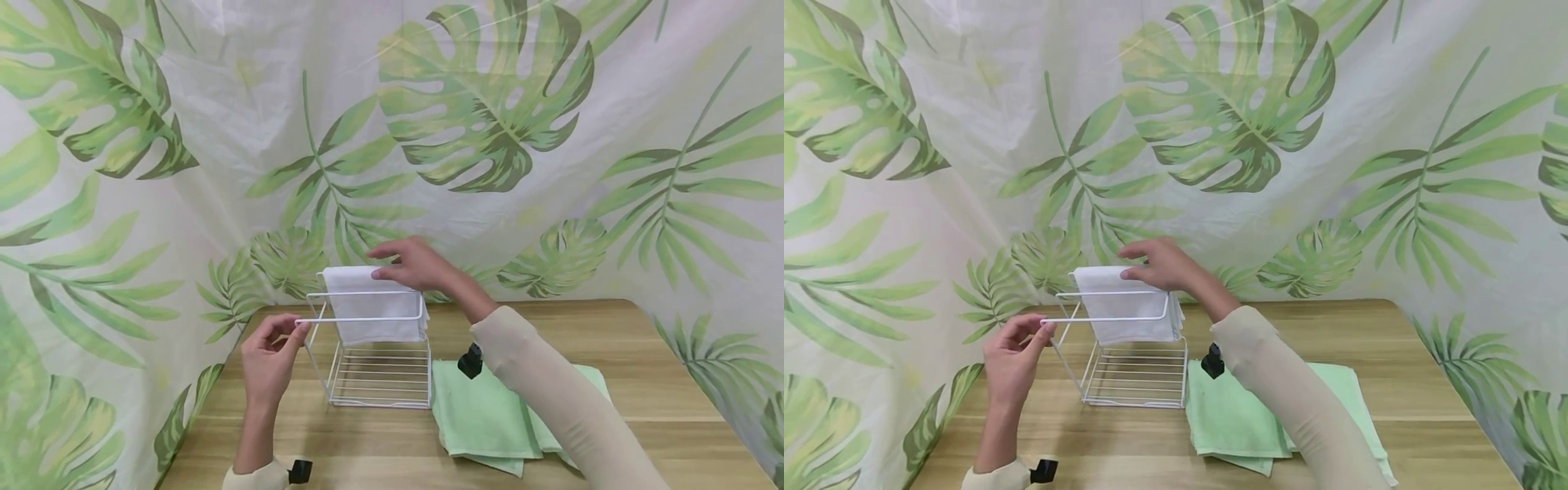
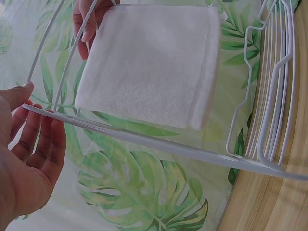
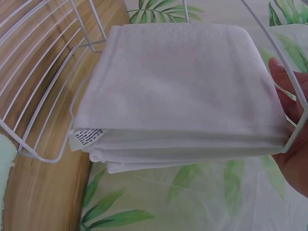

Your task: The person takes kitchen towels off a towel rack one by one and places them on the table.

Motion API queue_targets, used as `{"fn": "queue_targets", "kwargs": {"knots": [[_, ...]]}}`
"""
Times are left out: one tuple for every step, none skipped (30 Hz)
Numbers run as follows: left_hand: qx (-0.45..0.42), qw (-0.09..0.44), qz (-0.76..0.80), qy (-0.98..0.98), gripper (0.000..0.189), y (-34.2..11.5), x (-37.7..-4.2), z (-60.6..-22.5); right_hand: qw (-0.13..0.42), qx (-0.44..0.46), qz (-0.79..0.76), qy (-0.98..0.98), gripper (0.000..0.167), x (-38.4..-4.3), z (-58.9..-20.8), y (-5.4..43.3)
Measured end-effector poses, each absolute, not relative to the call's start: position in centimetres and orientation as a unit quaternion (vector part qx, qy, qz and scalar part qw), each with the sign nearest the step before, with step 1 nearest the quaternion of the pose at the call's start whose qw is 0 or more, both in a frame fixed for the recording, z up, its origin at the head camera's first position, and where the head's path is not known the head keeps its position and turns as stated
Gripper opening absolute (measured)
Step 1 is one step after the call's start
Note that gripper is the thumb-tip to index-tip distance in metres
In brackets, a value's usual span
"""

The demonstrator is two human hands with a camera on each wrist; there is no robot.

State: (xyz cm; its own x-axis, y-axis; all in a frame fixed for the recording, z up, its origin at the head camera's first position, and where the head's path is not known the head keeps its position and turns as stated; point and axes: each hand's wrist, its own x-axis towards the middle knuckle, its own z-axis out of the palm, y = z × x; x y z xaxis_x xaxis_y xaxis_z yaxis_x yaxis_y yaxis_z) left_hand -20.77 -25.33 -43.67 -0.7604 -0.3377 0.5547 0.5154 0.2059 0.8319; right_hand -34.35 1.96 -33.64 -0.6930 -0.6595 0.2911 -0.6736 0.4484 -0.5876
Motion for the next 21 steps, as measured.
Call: {"fn": "queue_targets", "kwargs": {"knots": [[-0.064, 0.341, -0.626, -0.698, 0.015, -25.3, -20.8, -43.7, 0.009, 0.394, 0.346, -0.852, 0.042, -34.4, -33.6, 1.8], [-0.063, 0.342, -0.624, -0.699, 0.015, -25.3, -20.7, -43.7, 0.010, 0.395, 0.341, -0.853, 0.042, -34.5, -33.7, 1.7], [-0.064, 0.343, -0.624, -0.699, 0.015, -25.3, -20.7, -43.7, 0.011, 0.395, 0.336, -0.855, 0.042, -34.6, -33.7, 1.5], [-0.066, 0.344, -0.624, -0.699, 0.015, -25.3, -20.7, -43.7, 0.011, 0.394, 0.332, -0.857, 0.041, -34.7, -33.8, 1.4], [-0.068, 0.344, -0.624, -0.698, 0.016, -25.3, -20.7, -43.8, 0.012, 0.394, 0.328, -0.859, 0.041, -34.7, -33.9, 1.3], [-0.069, 0.345, -0.624, -0.698, 0.016, -25.3, -20.7, -43.8, 0.012, 0.393, 0.325, -0.860, 0.041, -34.8, -34.0, 1.3], [-0.070, 0.345, -0.623, -0.699, 0.016, -25.3, -20.8, -43.8, 0.013, 0.391, 0.322, -0.862, 0.041, -34.9, -34.1, 1.2], [-0.072, 0.345, -0.623, -0.698, 0.017, -25.3, -20.8, -43.9, 0.014, 0.390, 0.319, -0.863, 0.040, -34.9, -34.2, 1.2], [-0.072, 0.345, -0.623, -0.698, 0.017, -25.2, -20.8, -43.9, 0.015, 0.390, 0.316, -0.865, 0.041, -35.0, -34.3, 1.2], [-0.073, 0.345, -0.622, -0.699, 0.017, -25.2, -20.8, -43.9, 0.017, 0.391, 0.313, -0.865, 0.041, -35.0, -34.5, 1.2], [-0.073, 0.346, -0.621, -0.699, 0.017, -25.2, -20.8, -44.0, 0.018, 0.393, 0.310, -0.866, 0.041, -35.1, -34.5, 1.2], [-0.073, 0.348, -0.620, -0.700, 0.017, -25.2, -20.8, -44.0, 0.018, 0.394, 0.308, -0.866, 0.041, -35.1, -34.6, 1.2], [-0.073, 0.349, -0.619, -0.700, 0.016, -25.2, -20.8, -44.0, 0.018, 0.395, 0.305, -0.866, 0.041, -35.1, -34.6, 1.2], [-0.074, 0.350, -0.618, -0.700, 0.016, -25.2, -20.8, -44.0, 0.018, 0.395, 0.304, -0.867, 0.040, -35.2, -34.7, 1.2], [-0.074, 0.351, -0.616, -0.701, 0.015, -25.1, -20.8, -43.9, 0.017, 0.393, 0.304, -0.868, 0.039, -35.1, -34.7, 1.2], [-0.075, 0.352, -0.615, -0.702, 0.015, -25.1, -20.8, -43.9, 0.017, 0.391, 0.304, -0.868, 0.038, -35.1, -34.7, 1.2], [-0.076, 0.352, -0.615, -0.702, 0.014, -25.1, -20.8, -43.9, 0.017, 0.389, 0.306, -0.869, 0.037, -35.1, -34.8, 1.2], [-0.077, 0.352, -0.614, -0.702, 0.014, -25.1, -20.8, -43.9, 0.017, 0.386, 0.308, -0.869, 0.036, -35.1, -34.8, 1.2], [-0.078, 0.351, -0.614, -0.702, 0.014, -25.1, -20.9, -43.9, 0.018, 0.384, 0.310, -0.870, 0.035, -35.1, -34.8, 1.3], [-0.078, 0.351, -0.615, -0.702, 0.014, -25.1, -20.9, -44.0, 0.019, 0.382, 0.311, -0.870, 0.034, -35.1, -34.9, 1.3], [-0.078, 0.351, -0.615, -0.702, 0.014, -25.1, -20.9, -44.0, 0.020, 0.379, 0.314, -0.870, 0.033, -35.0, -34.9, 1.3]]}}
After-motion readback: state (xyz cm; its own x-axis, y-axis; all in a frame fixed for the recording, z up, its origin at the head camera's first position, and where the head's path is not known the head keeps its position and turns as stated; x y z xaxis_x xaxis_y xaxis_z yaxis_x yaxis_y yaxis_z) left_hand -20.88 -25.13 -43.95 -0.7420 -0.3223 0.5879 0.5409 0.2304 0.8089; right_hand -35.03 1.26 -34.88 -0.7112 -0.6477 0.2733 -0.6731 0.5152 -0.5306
